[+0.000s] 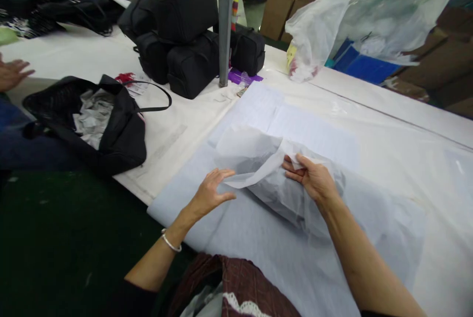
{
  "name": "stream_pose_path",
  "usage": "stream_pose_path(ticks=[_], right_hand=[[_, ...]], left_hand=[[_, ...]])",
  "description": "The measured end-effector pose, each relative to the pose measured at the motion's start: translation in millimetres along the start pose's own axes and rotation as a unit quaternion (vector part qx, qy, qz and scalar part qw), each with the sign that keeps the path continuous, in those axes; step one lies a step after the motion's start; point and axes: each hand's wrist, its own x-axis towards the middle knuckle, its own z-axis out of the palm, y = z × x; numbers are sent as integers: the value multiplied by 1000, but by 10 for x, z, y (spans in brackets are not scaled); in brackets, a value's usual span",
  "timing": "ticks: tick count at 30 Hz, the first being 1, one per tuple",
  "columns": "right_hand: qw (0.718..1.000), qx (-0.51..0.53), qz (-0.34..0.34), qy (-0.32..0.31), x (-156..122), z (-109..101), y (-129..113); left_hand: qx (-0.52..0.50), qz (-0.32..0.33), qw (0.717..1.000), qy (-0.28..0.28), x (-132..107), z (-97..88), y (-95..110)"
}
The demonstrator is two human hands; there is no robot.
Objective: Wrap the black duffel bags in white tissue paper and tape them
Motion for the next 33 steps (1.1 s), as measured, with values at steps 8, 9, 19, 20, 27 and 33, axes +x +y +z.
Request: stream_pose_path(ticks=[8, 9, 19, 20, 27, 33], right_hand=[[999, 23, 36, 30, -65, 108, -157], [998, 22, 39, 33, -54, 136, -160], [996, 16, 79, 28, 146, 202, -119], [996, 12, 81, 23, 152, 193, -108], [996, 13, 87, -9, 142, 188, -59], [994, 38, 97, -20, 139, 199, -121]], left_hand=[[-93, -126, 963, 218, 298, 67, -154], [-111, -144, 956, 230, 354, 30, -191], [-23, -161, 958, 238, 1109, 19, -606], [-8, -162, 956, 246, 1160, 5, -638], [113, 143, 916, 358, 1073, -33, 4], [90, 352, 928, -81, 1136, 800, 665]])
